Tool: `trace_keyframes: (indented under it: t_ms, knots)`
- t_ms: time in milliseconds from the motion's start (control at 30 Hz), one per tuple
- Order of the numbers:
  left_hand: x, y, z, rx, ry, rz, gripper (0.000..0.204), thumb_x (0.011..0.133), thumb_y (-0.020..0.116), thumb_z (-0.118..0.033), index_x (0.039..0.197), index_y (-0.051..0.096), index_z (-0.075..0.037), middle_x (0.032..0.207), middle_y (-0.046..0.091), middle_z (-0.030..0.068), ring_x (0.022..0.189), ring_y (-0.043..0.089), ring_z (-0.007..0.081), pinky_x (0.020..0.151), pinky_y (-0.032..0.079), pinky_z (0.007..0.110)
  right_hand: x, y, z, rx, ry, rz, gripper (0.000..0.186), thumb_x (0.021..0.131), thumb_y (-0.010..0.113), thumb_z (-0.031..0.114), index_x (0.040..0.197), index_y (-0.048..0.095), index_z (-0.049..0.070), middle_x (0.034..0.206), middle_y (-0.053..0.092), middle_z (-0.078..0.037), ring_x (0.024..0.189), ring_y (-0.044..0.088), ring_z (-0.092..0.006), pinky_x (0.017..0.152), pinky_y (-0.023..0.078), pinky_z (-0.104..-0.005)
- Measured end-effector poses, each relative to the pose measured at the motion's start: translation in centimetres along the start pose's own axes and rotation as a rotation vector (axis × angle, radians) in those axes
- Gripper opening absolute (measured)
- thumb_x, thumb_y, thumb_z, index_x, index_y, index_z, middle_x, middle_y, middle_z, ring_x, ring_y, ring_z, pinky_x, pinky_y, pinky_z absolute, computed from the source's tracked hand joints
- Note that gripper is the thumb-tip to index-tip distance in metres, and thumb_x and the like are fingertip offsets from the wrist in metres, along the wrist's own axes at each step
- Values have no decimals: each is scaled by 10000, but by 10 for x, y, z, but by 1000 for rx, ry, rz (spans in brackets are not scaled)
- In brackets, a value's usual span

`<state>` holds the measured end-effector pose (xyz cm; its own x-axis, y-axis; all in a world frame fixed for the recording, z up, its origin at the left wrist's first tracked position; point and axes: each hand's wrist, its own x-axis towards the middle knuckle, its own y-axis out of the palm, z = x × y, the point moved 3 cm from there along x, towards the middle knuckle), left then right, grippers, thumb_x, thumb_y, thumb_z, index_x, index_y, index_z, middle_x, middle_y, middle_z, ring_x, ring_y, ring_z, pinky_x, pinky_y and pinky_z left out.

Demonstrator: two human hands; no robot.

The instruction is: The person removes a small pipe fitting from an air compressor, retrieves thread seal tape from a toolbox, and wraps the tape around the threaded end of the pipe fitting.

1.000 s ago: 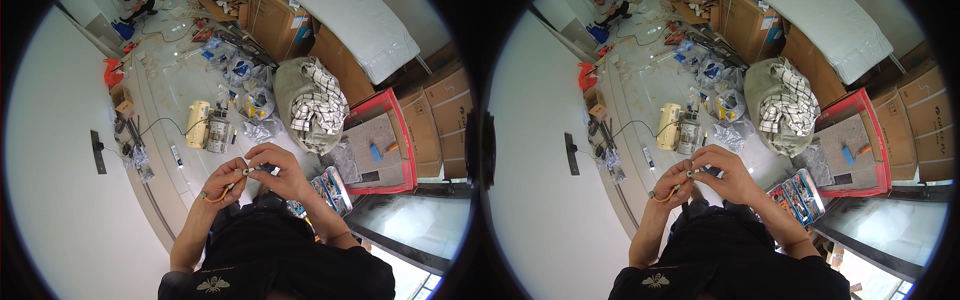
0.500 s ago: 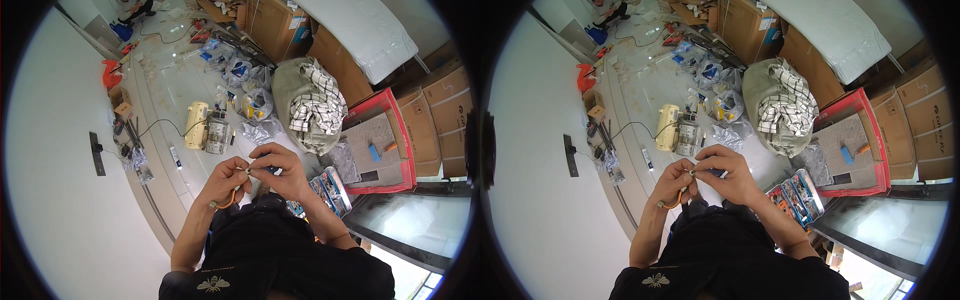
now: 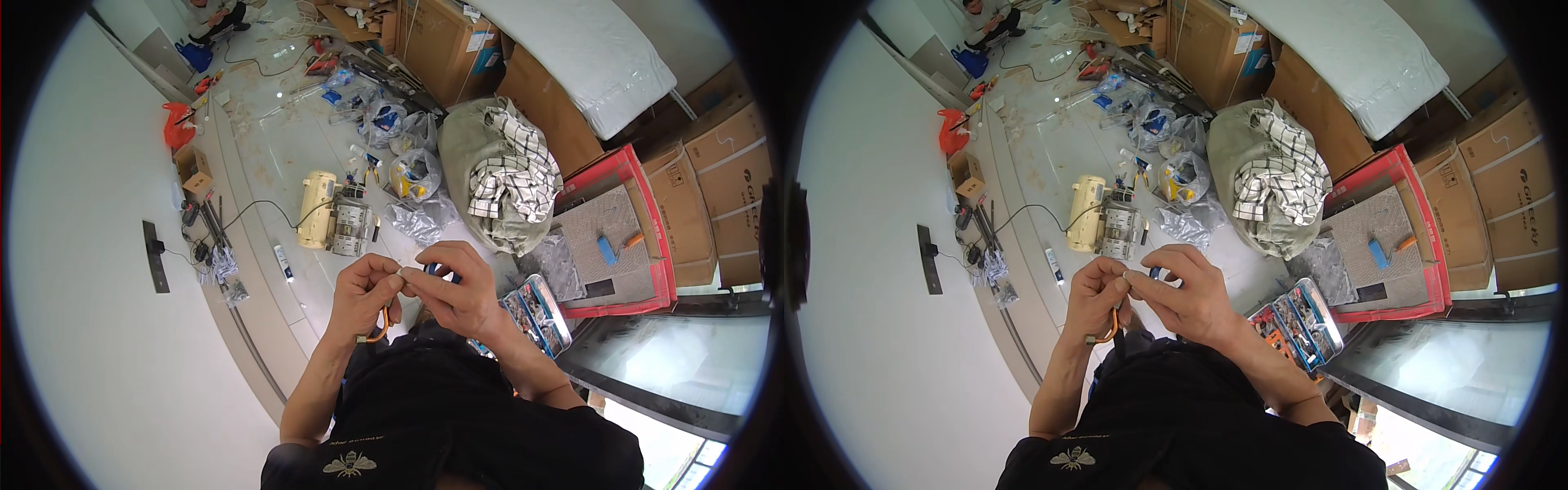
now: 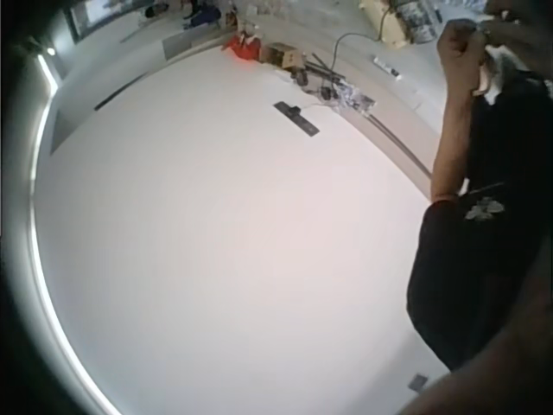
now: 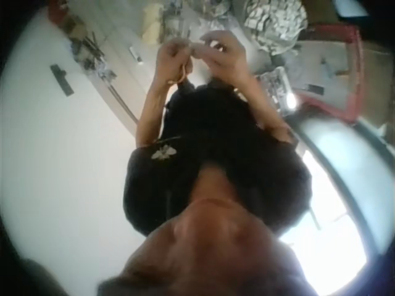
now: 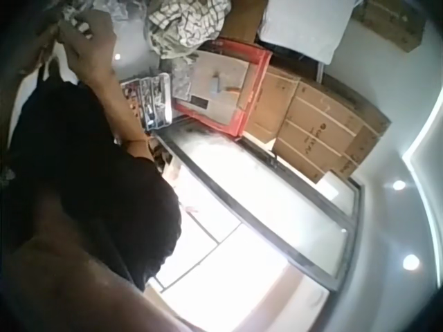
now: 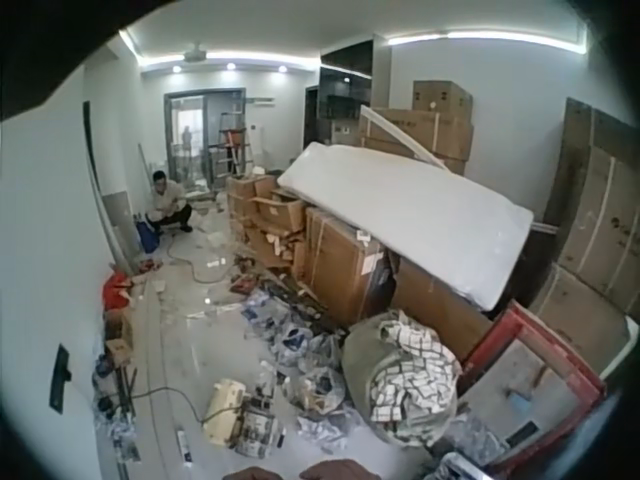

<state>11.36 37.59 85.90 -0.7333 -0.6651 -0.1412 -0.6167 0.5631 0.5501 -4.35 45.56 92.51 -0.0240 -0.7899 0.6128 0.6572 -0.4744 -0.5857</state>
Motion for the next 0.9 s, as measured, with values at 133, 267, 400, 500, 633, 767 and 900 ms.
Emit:
trace_keyframes:
  t_ms: [133,267,400,500,633,767,900]
  knots:
    - [-4,3,-7,106,24,-11,123,994,658,-97,1030,610,11,849,731,131,522,625,123,457,480,226,1,3,3,-23,-57,5,378,736,810,41,1100,758,128,1048,658,-52,953,651,-251,660,585,-332]
    - [-5,-2,-2,73,33,-13,122,994,657,-92,1003,614,22,850,730,134,529,622,116,461,476,221,1,9,-2,118,41,72,372,772,791,34,1132,747,118,1035,662,-61,961,653,-251,702,572,-349]
    - [-7,0,-1,70,-4,-12,132,998,654,-99,1056,620,15,850,732,127,546,620,112,484,481,221,0,9,-1,332,249,165,358,822,776,24,1170,726,91,1031,676,-90,945,661,-261,733,555,-343]
    - [-5,-1,1,26,10,-4,155,999,654,-107,1095,618,9,857,734,122,557,622,114,495,485,227,5,3,2,390,416,102,354,836,772,22,1181,721,82,1041,683,-104,919,663,-272,738,552,-345]
    - [-4,0,-1,41,39,-4,163,998,657,-109,1100,610,10,866,736,123,561,626,119,499,490,229,-2,8,-2,353,312,25,353,816,770,4,1161,730,72,1046,689,-100,904,666,-261,730,553,-340]
    - [-6,1,-4,108,94,-57,152,999,652,-90,1095,601,17,861,729,116,575,631,117,505,494,229,0,11,3,252,185,2,320,789,761,-24,1096,751,63,1038,687,-76,920,662,-250,693,554,-335]
    - [-12,10,-6,219,168,-171,146,1007,637,-80,1095,590,28,844,713,109,596,636,107,514,494,222,5,11,8,115,51,-60,352,726,774,-26,1059,766,88,1014,683,-49,927,650,-265,696,560,-341]
